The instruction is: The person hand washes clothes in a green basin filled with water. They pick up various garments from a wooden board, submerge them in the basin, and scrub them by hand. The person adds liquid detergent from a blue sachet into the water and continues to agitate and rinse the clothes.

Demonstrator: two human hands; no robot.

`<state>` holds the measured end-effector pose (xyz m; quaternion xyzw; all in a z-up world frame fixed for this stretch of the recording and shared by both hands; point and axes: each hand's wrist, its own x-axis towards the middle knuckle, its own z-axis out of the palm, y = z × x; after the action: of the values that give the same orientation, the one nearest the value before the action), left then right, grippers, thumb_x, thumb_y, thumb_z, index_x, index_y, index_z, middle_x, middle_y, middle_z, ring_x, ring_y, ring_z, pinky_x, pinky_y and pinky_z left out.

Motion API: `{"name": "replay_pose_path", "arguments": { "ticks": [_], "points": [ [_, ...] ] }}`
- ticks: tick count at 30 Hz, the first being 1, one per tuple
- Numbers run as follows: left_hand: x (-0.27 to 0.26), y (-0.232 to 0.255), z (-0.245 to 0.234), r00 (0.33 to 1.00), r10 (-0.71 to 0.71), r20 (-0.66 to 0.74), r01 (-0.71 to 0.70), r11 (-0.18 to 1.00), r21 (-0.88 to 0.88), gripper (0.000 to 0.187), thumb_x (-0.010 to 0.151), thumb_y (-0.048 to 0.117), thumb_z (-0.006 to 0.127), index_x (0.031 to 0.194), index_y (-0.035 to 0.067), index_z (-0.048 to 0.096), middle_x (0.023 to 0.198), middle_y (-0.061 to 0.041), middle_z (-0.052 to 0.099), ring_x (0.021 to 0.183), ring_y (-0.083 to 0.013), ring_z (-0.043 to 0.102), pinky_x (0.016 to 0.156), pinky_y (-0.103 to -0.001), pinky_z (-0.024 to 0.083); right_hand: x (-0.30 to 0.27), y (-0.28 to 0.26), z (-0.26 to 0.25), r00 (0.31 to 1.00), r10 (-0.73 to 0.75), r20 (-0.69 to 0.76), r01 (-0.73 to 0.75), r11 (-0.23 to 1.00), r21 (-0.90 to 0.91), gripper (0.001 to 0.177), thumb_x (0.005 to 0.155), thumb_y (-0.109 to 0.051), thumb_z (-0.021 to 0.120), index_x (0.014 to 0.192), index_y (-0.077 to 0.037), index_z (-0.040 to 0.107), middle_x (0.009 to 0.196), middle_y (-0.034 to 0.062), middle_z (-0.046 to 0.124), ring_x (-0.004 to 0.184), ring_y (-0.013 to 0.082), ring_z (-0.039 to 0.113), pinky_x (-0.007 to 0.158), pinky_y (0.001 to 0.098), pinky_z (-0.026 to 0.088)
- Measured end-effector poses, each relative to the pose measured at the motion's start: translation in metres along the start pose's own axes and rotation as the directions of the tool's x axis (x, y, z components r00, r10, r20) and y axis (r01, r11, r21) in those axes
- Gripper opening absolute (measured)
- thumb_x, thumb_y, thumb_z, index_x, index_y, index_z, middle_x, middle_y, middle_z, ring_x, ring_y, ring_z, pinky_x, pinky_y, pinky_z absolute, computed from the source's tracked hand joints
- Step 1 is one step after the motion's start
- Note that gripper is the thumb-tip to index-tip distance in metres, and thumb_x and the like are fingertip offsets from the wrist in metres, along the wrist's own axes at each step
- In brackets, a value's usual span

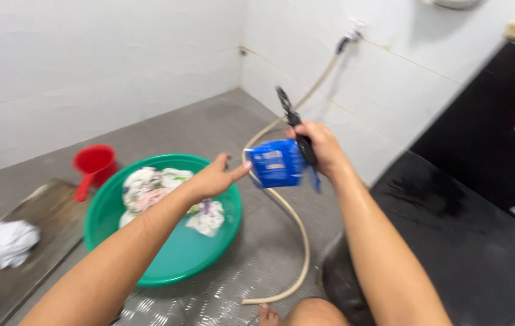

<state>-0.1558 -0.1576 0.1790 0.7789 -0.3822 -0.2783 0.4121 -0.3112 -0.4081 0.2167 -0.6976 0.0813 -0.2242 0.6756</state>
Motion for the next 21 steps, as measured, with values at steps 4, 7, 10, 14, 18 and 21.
{"name": "replay_pose_path", "arguments": {
  "ticks": [4, 7, 10, 14, 18, 21],
  "points": [
    [-0.029, -0.02, -0.069, 0.994, -0.091, 0.058, 0.107, 0.886, -0.451, 0.083, 0.088, 0.06, 0.064, 0.15, 0.012, 0.037, 0.147, -0.015, 0.05, 0.137, -0.0308, 0.049, 0.112, -0.051, 0.039, 0.051, -0.016, 0.103, 0.933, -0.131, 0.334, 0.026, 0.954, 0.3, 0.026, 0.094, -0.028, 0.053, 0.081, -0.006, 0.06, 0.092, 0.0049, 0.064, 0.088, 0.0146, 0.057, 0.085, 0.0275, 0.047],
    [-0.063, -0.038, -0.112, 0.997, -0.022, 0.076, 0.059, 0.84, -0.54, 0.069, 0.085, 0.048, 0.067, 0.143, 0.013, 0.053, 0.135, -0.008, 0.063, 0.128, -0.0245, 0.058, 0.107, -0.047, 0.043, 0.076, -0.008, 0.159, 0.93, -0.076, 0.359, -0.073, 0.921, 0.383, 0.026, 0.096, -0.027, 0.054, 0.081, -0.006, 0.059, 0.092, 0.0073, 0.063, 0.087, 0.0178, 0.056, 0.083, 0.0307, 0.046],
    [-0.077, -0.062, -0.137, 0.998, 0.025, -0.05, -0.048, 0.835, -0.548, 0.053, 0.09, 0.033, 0.07, 0.135, 0.007, 0.062, 0.121, -0.009, 0.072, 0.113, -0.0223, 0.067, 0.1, -0.042, 0.052, 0.086, 0.013, 0.198, 0.949, -0.088, 0.304, -0.041, 0.918, 0.395, 0.024, 0.094, -0.023, 0.055, 0.08, -0.004, 0.062, 0.092, 0.0104, 0.066, 0.09, 0.0201, 0.06, 0.087, 0.0322, 0.048],
    [-0.08, -0.099, -0.16, 0.958, 0.119, -0.262, -0.269, 0.696, -0.666, 0.033, 0.095, 0.019, 0.068, 0.124, 0.004, 0.064, 0.109, -0.006, 0.075, 0.096, -0.0155, 0.071, 0.088, -0.034, 0.059, 0.102, 0.036, 0.227, 0.938, -0.112, 0.327, 0.037, 0.974, 0.225, 0.022, 0.093, -0.02, 0.055, 0.085, -0.002, 0.065, 0.093, 0.0084, 0.07, 0.092, 0.0183, 0.063, 0.089, 0.0306, 0.05],
    [-0.088, -0.135, -0.189, 0.891, 0.147, -0.429, -0.391, 0.727, -0.564, 0.025, 0.097, 0.017, 0.067, 0.117, 0.003, 0.065, 0.104, -0.007, 0.075, 0.091, -0.0145, 0.071, 0.084, -0.032, 0.059, 0.109, 0.045, 0.247, 0.962, -0.138, 0.236, 0.172, 0.977, -0.129, 0.02, 0.089, -0.016, 0.059, 0.093, -0.002, 0.072, 0.089, 0.0049, 0.073, 0.088, 0.0149, 0.066, 0.084, 0.0293, 0.052],
    [-0.094, -0.146, -0.202, 0.858, 0.126, -0.498, -0.392, 0.788, -0.475, 0.025, 0.097, 0.018, 0.066, 0.117, 0.003, 0.066, 0.101, -0.006, 0.075, 0.088, -0.0133, 0.07, 0.081, -0.031, 0.059, 0.106, 0.049, 0.267, 0.958, -0.175, 0.226, 0.22, 0.957, -0.19, 0.019, 0.094, -0.019, 0.062, 0.097, -0.002, 0.07, 0.084, 0.007, 0.071, 0.077, 0.0152, 0.067, 0.073, 0.0287, 0.054]
  ]
}}
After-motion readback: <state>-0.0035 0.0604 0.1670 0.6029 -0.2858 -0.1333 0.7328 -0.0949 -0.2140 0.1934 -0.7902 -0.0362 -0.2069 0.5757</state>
